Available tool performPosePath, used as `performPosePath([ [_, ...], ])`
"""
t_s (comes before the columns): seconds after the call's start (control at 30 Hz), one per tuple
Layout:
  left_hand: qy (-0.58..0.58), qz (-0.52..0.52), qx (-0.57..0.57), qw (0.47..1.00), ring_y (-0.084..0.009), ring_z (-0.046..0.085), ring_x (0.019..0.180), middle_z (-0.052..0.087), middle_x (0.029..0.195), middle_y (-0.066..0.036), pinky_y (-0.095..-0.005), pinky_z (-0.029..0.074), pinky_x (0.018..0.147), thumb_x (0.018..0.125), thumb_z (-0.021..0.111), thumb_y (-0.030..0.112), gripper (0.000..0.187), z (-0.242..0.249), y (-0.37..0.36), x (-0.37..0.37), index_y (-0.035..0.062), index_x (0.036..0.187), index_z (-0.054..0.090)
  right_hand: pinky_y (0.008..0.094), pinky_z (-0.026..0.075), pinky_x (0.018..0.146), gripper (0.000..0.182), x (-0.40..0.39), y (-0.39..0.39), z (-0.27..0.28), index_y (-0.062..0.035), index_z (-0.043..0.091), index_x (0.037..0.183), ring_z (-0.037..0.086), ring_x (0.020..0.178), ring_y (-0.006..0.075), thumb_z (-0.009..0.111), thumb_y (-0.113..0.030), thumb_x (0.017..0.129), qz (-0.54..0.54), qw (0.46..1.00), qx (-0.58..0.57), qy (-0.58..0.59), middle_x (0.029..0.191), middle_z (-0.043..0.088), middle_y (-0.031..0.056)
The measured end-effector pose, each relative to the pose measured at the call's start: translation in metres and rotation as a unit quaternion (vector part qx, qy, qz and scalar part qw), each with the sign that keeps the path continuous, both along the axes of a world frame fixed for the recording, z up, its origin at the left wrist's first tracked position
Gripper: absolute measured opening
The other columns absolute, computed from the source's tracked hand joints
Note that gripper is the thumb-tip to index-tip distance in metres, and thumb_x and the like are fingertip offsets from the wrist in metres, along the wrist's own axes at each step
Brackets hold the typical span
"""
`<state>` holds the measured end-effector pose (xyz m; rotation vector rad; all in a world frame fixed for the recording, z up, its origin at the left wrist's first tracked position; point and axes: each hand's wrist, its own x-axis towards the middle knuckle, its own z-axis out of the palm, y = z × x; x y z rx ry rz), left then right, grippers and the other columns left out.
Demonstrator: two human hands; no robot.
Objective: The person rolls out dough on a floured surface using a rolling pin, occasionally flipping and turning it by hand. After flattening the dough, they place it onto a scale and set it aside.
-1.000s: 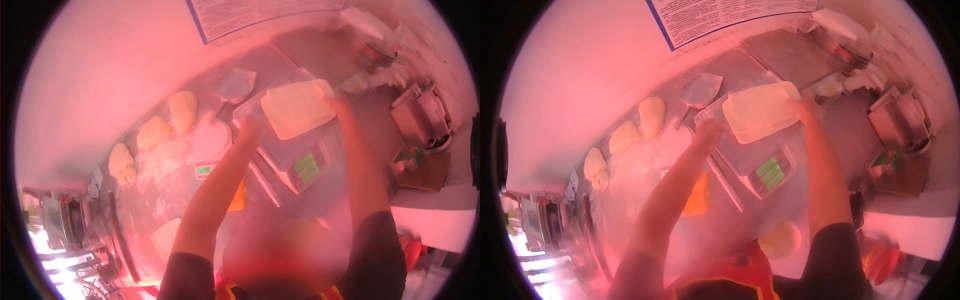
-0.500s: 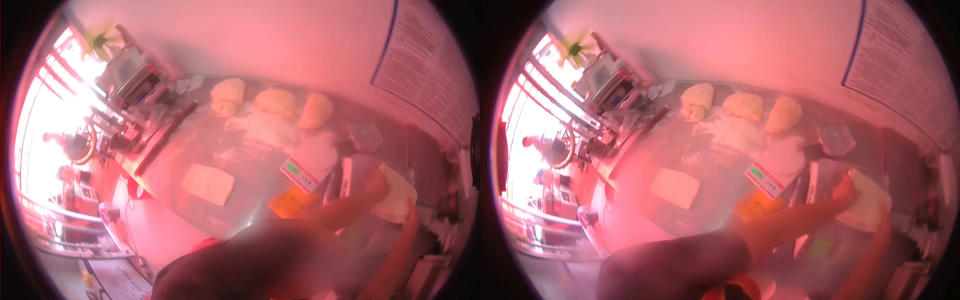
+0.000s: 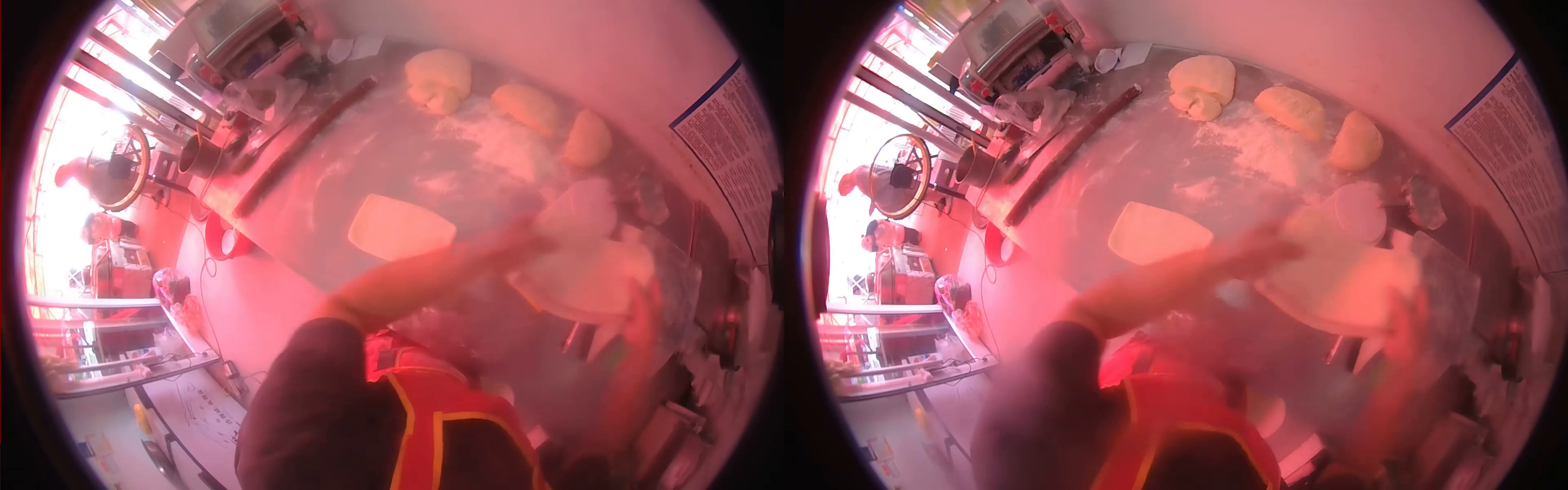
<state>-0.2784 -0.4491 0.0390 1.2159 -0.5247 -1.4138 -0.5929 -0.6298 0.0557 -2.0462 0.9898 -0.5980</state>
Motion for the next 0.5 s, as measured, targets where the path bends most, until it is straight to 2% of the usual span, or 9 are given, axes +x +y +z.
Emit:
performPosePath([
  [0.03,-0.041,0.003,0.042,0.998,-0.0209,0.057,0.115,0.058,0.125,-0.01,-0.0356,0.047,0.095,0.083,0.071,0.026,0.06,0.017,0.036,0.032,0.0048,0.135,0.051,0.0418,0.041,0.102,0.051,0.06,0.045,0.002,-0.0098,0.058,0.13,0.05,0.123,0.0318,0.066,-0.007,0.08,-0.059,0.97,0.209,-0.108,0.134,0.05,0.0206],
  [0.07,-0.075,0.005,0.089,0.993,-0.0214,0.057,0.116,0.058,0.128,-0.011,-0.0362,0.047,0.095,0.082,0.072,0.028,0.064,0.036,0.068,0.062,0.0044,0.137,0.05,0.0423,0.042,0.1,0.054,0.109,0.083,-0.002,-0.0114,0.058,0.131,0.05,0.122,0.0333,0.067,-0.007,0.078,-0.098,0.929,0.32,-0.161,0.134,0.05,0.0217],
  [0.1,-0.105,0.007,0.133,0.985,-0.022,0.056,0.117,0.057,0.131,-0.012,-0.0369,0.046,0.096,0.082,0.072,0.03,0.067,0.053,0.099,0.089,0.0039,0.139,0.048,0.0388,0.047,0.093,0.054,0.136,0.109,-0.021,-0.007,0.055,0.132,0.055,0.115,0.0291,0.068,-0.007,0.08,-0.084,0.934,0.312,-0.152,0.129,0.053,0.0182],
  [0.17,-0.105,0.002,0.12,0.987,-0.0234,0.06,0.112,0.062,0.124,-0.012,-0.0398,0.048,0.095,0.088,0.066,0.019,0.055,-0.011,0.139,0.153,0.0007,0.137,0.049,0.0331,0.052,0.082,0.053,0.19,0.159,-0.074,-0.0014,0.052,0.131,0.061,0.104,0.0226,0.07,-0.007,0.081,-0.101,0.926,0.315,-0.181,0.122,0.058,0.0131],
  [0.23,-0.089,0.027,0.115,0.989,-0.0224,0.063,0.107,0.064,0.12,-0.012,-0.0384,0.05,0.093,0.089,0.064,0.013,0.05,-0.033,0.173,0.197,0.0003,0.135,0.051,0.0307,0.052,0.078,0.052,0.233,0.203,-0.114,-0.0005,0.052,0.128,0.062,0.1,0.0201,0.072,-0.008,0.081,-0.101,0.901,0.35,-0.236,0.119,0.06,0.011],
  [0.27,-0.08,0.039,0.114,0.99,-0.0219,0.064,0.104,0.064,0.119,-0.012,-0.0376,0.052,0.091,0.089,0.064,0.01,0.047,-0.047,0.184,0.21,0.0001,0.134,0.052,0.0305,0.052,0.077,0.051,0.243,0.221,-0.126,-0.0007,0.052,0.127,0.062,0.099,0.0199,0.073,-0.009,0.081,-0.071,0.889,0.378,-0.25,0.117,0.061,0.0105],
  [0.37,-0.104,0.072,0.126,0.984,-0.0197,0.064,0.102,0.066,0.113,-0.012,-0.0365,0.051,0.092,0.083,0.069,0.012,0.049,-0.174,0.204,0.247,0.0013,0.129,0.056,0.0304,0.052,0.077,0.047,0.268,0.243,-0.162,-0.0023,0.052,0.124,0.062,0.098,0.0194,0.072,-0.009,0.082,-0.157,0.881,0.41,-0.174,0.115,0.062,0.0091],
  [0.43,-0.126,0.104,0.077,0.984,-0.0246,0.064,0.102,0.066,0.113,-0.016,-0.0364,0.052,0.09,0.083,0.07,0.014,0.053,-0.179,0.198,0.243,0.0,0.132,0.053,0.0338,0.051,0.083,0.045,0.282,0.237,-0.145,-0.0027,0.051,0.127,0.06,0.102,0.0184,0.067,-0.016,0.087,-0.144,0.877,0.435,-0.141,0.113,0.061,0.0067],
  [0.5,-0.345,0.149,0.147,0.915,-0.0308,0.063,0.105,0.063,0.118,-0.021,-0.0405,0.053,0.09,0.084,0.071,0.022,0.062,-0.27,0.187,0.239,0.0012,0.137,0.048,0.0344,0.053,0.083,0.048,0.278,0.214,-0.184,-0.0072,0.054,0.127,0.062,0.105,0.019,0.071,-0.014,0.084,-0.138,0.879,0.442,-0.111,0.115,0.063,0.0089],
])
